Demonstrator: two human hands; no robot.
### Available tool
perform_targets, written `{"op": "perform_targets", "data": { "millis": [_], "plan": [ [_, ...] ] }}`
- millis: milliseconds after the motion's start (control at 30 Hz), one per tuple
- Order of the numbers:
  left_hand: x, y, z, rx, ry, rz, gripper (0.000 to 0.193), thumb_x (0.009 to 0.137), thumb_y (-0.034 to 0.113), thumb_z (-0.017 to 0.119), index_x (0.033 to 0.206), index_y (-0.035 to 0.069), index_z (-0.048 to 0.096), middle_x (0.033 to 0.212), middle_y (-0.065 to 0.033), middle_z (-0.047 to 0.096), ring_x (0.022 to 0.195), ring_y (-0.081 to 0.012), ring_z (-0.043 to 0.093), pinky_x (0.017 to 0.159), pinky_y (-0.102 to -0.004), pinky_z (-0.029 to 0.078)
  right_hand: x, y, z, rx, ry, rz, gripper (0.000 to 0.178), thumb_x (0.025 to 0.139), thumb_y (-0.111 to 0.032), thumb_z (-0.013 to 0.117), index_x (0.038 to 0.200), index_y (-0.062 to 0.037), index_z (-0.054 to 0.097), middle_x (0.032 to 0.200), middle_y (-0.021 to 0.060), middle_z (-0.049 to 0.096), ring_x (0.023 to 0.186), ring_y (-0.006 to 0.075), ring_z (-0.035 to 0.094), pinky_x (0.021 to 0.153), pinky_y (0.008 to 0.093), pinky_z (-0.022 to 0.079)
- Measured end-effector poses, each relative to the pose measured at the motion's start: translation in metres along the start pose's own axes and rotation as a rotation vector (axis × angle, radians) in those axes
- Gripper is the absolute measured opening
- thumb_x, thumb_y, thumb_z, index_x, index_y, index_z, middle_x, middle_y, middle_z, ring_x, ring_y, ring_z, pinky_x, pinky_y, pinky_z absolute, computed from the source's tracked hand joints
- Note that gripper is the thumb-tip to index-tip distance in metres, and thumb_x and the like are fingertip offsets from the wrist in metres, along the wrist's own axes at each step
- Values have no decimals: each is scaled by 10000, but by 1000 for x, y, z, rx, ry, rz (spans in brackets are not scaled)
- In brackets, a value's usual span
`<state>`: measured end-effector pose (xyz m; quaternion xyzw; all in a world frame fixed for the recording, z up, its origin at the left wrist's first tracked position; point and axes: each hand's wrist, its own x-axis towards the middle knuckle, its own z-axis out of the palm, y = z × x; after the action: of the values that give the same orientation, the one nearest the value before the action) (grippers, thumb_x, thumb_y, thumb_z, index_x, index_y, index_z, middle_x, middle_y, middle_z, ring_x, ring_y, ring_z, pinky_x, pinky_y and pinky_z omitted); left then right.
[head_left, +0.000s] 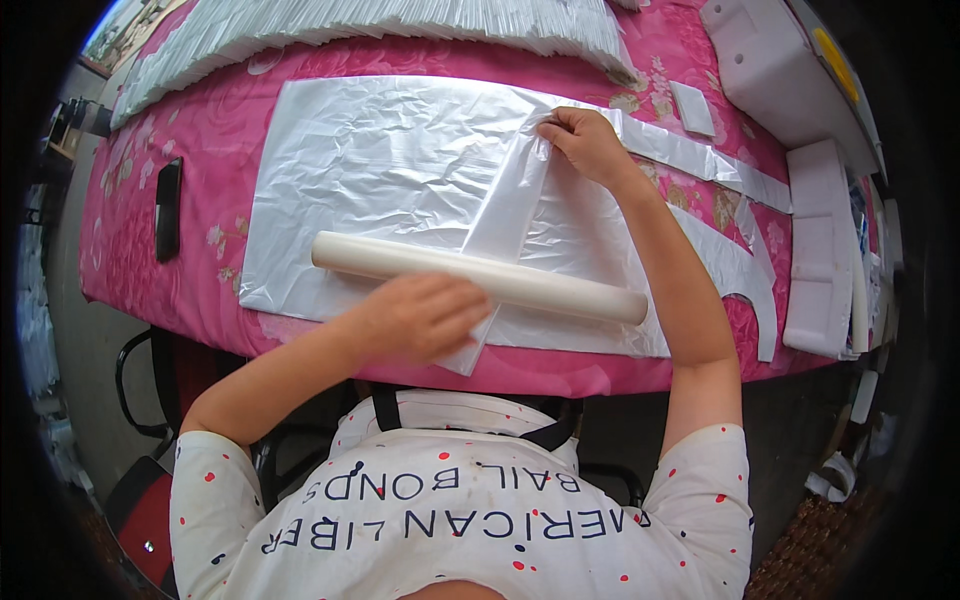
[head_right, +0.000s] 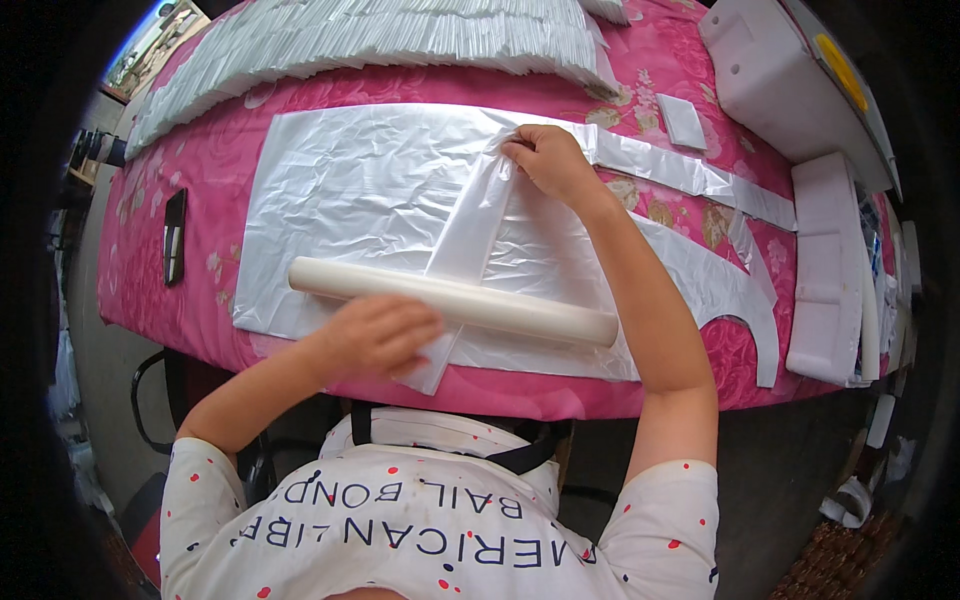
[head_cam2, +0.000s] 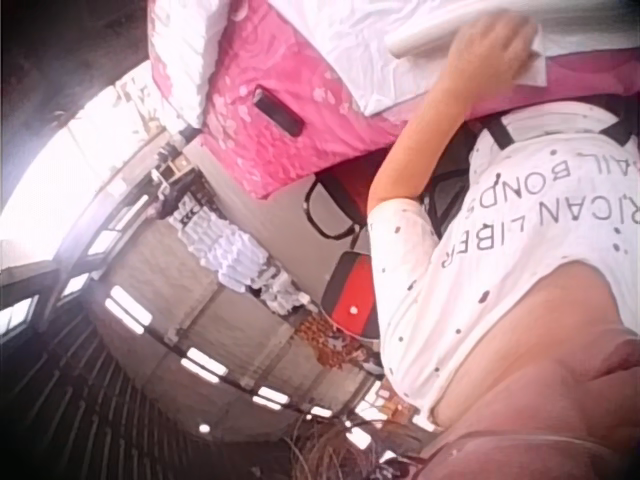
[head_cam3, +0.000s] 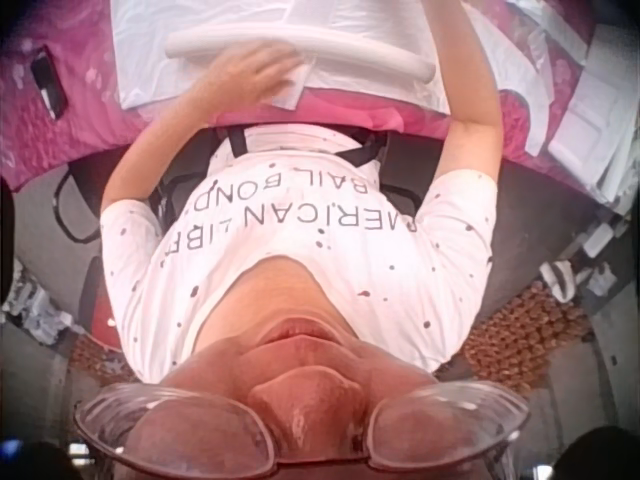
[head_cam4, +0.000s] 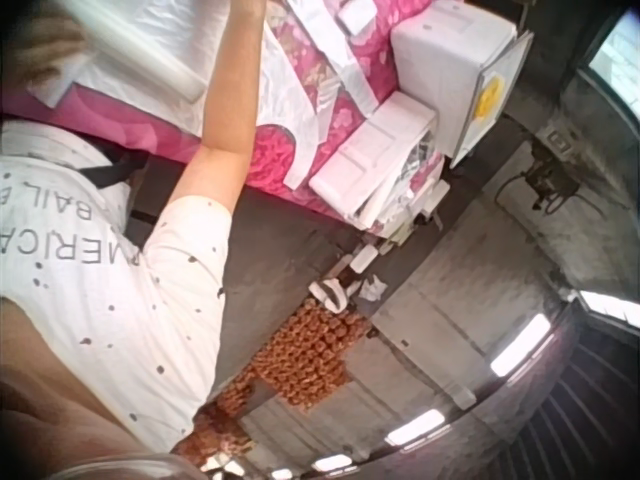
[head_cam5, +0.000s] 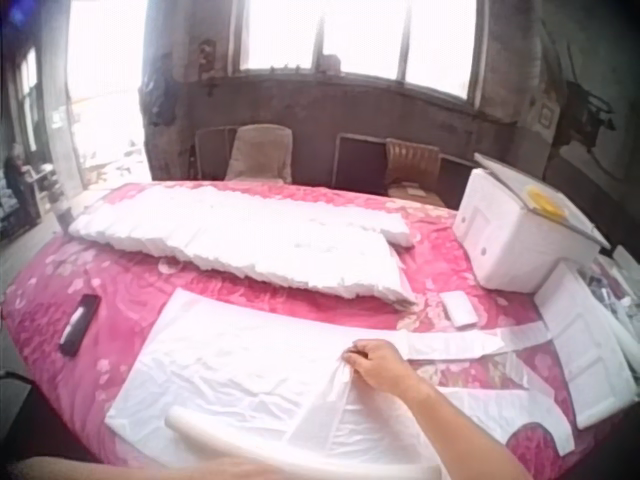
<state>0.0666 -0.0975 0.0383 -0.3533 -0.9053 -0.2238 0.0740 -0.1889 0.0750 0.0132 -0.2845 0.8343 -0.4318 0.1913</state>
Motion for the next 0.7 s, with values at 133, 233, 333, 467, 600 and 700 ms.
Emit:
{"op": "perform_targets", "data": {
  "millis": [133, 233, 333, 467, 600, 700],
  "plan": [
    [-11, 16, 26, -53, -244, 18, 712, 793, 437, 525, 1281, -57, 367, 1355, -180, 356, 1273, -291, 326, 1060, -403, 249, 4, 0, -1, -17, -41, 29, 238, 825, -204, 607, 927, 8, 644, 708, 59, 617, 641, 119, 537, 627, 262, 440],
    [-13, 22, 33, -32, -339, -42, 797, 793, 518, 463, 1321, -62, 320, 1436, -191, 237, 1361, -288, 168, 1114, -419, 95, 7, -3, -8, 122, -108, 127, 299, 812, -220, 624, 990, 20, 619, 828, 94, 635, 698, 142, 564, 661, 286, 456],
    [-13, 29, 39, -31, -303, -78, 793, 786, 519, 476, 1326, -42, 326, 1430, -196, 244, 1355, -302, 180, 1111, -439, 98, -8, -22, -9, 82, 266, 198, 365, 805, -239, 639, 1061, 15, 582, 981, 138, 610, 798, 170, 590, 700, 301, 472],
    [-14, 39, 42, -24, -263, -123, 778, 787, 524, 473, 1333, -13, 334, 1426, -203, 247, 1351, -320, 180, 1108, -462, 90, -80, -52, 8, -148, 137, -172, 430, 787, -264, 657, 1130, -28, 548, 1072, 156, 562, 943, 258, 567, 819, 347, 451],
    [-16, 44, 48, 21, -250, -142, 763, 794, 521, 468, 1338, 3, 336, 1428, -197, 247, 1351, -314, 186, 1104, -459, 105, -159, -59, 52, -386, -25, -407, 467, 739, -143, 676, 1178, -72, 533, 1065, 110, 579, 930, 282, 559, 821, 380, 440],
    [-15, 46, 46, 33, -284, -158, 761, 801, 522, 464, 1354, 19, 320, 1439, -182, 235, 1353, -300, 188, 1097, -444, 127, -170, -52, 52, -477, 29, -329, 467, 728, -118, 667, 1177, -84, 542, 1051, 117, 586, 943, 314, 549, 840, 395, 431]
  ]
}}
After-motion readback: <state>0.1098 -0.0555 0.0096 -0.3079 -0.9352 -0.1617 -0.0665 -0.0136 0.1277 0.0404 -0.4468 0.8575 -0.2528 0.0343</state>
